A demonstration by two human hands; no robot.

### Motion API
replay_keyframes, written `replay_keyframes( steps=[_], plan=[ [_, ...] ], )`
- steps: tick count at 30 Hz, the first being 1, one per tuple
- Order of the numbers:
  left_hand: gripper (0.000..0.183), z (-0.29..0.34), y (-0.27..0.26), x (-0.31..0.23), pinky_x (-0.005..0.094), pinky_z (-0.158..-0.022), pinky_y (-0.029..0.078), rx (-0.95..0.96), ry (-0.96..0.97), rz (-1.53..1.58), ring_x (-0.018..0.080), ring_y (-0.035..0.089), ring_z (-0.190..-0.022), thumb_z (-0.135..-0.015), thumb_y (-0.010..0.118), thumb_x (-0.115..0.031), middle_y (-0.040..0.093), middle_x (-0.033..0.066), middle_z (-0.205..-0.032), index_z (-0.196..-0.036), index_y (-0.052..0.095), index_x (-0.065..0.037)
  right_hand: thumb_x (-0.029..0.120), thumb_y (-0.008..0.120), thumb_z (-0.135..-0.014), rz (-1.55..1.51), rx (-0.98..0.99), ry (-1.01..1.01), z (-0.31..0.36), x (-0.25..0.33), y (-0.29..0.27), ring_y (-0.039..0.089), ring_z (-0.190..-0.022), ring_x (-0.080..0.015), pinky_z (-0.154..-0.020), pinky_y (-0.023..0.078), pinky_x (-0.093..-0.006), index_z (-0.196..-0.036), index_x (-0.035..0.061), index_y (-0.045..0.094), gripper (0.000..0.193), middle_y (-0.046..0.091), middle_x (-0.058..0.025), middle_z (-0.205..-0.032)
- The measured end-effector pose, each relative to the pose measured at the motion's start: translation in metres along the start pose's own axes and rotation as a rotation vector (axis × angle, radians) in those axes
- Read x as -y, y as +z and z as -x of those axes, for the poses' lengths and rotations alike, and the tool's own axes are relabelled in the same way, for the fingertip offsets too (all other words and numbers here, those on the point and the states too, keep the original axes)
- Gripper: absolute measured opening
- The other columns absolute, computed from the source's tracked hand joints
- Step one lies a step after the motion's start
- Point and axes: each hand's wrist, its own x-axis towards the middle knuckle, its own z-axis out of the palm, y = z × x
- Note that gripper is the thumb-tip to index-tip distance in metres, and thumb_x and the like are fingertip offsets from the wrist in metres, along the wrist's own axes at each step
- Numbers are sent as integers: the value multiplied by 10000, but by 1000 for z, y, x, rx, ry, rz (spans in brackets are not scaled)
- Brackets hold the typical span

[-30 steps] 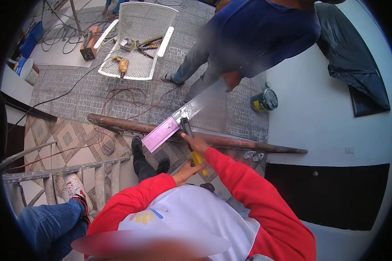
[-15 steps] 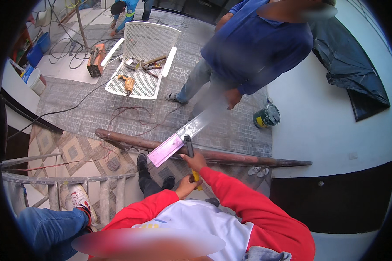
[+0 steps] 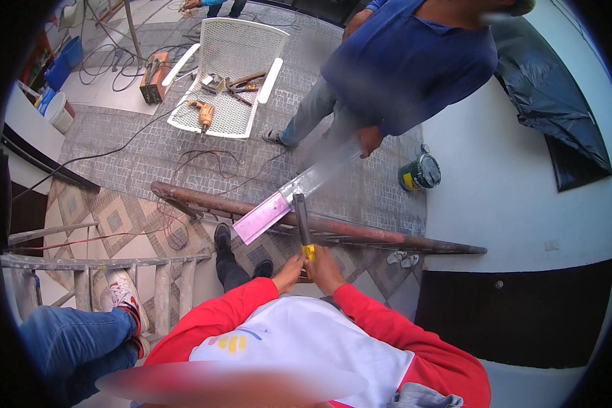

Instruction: The person uses a rivet gun to fasten a pink plastic strip to a long metal bar held by another worker. The person then measures the assembly with a tape measure and marks it with a pencil. The work takes place on a tiled floor with tools and materials nearby.

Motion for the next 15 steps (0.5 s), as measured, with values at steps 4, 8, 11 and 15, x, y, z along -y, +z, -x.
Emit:
replay_keyframes(
  steps=[4,8,11,15],
  plan=[
    [482,2,-3,3,369,-736,612,-11,54,-214,246,674,-872,-1086,456,-440,591,129,-1160,-1378,493,-58,193,666,-955,-388,139,72,-7,9,-49,651,-951,-194,-855,518,-343,-1252,-39,620,380,687,-131,-1089],
    [484,7,4,-9,357,-726,602,-26,26,-125,231,669,-841,-1077,468,-466,605,124,-1137,-1339,510,-61,306,691,-920,-474,200,91,-23,2,-62,686,-982,-238,-846,535,-358,-1304,-26,614,513,699,-169,-1114],
    [529,13,14,-27,370,-809,571,28,-49,-172,229,657,-915,-1064,483,-503,607,122,-1176,-1359,497,-64,351,689,-933,-202,140,80,-25,1,-27,663,-973,-206,-849,533,-354,-1321,-17,589,544,688,-150,-1107],
    [731,47,20,-67,397,-1008,480,90,-192,121,247,583,-1166,-1004,554,-601,547,127,-1334,-1483,374,-78,482,715,-923,-426,235,237,-32,-5,-10,637,-973,-199,-871,526,-368,-1305,-10,577,638,664,-129,-1059]
  ],
)
